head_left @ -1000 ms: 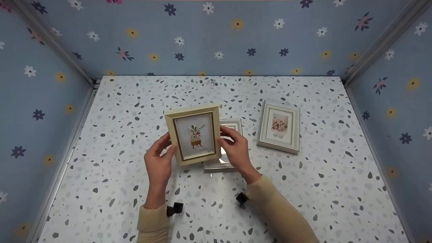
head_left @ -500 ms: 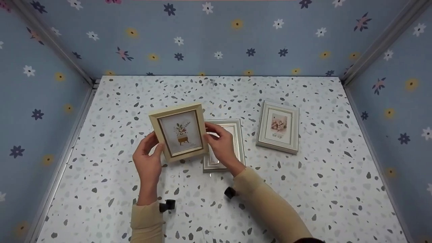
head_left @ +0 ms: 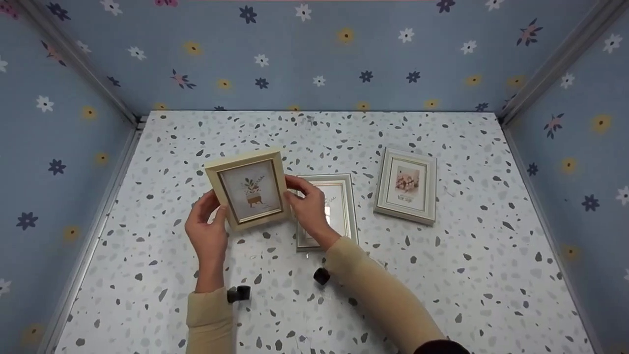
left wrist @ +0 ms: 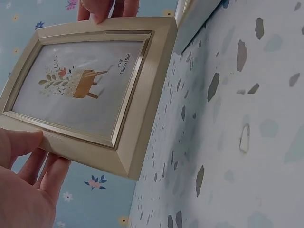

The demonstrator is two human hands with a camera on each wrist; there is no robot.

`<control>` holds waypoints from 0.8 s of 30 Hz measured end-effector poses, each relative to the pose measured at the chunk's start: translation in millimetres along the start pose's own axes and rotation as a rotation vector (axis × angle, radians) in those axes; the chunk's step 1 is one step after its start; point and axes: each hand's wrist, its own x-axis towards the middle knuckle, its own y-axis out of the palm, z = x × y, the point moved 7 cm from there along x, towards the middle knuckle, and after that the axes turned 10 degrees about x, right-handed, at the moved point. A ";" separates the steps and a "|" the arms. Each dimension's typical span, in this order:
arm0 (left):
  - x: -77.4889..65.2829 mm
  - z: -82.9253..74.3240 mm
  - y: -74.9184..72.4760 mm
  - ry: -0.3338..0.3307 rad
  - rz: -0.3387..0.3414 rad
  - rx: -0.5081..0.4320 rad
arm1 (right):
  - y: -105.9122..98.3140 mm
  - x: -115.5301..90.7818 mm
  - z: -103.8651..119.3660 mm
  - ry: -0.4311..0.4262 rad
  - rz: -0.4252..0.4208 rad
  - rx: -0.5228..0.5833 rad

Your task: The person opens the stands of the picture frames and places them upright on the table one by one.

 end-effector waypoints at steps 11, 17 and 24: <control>3.0 12.4 -4.1 -0.020 -0.023 -0.044 | 6.8 9.4 -46.0 0.044 -0.002 -0.019; 0.9 22.9 -4.1 -0.064 -0.021 -0.048 | 7.6 6.1 -56.4 0.090 0.021 -0.047; -1.6 29.7 -2.8 -0.098 -0.008 -0.049 | 7.9 4.1 -58.8 0.100 0.049 -0.052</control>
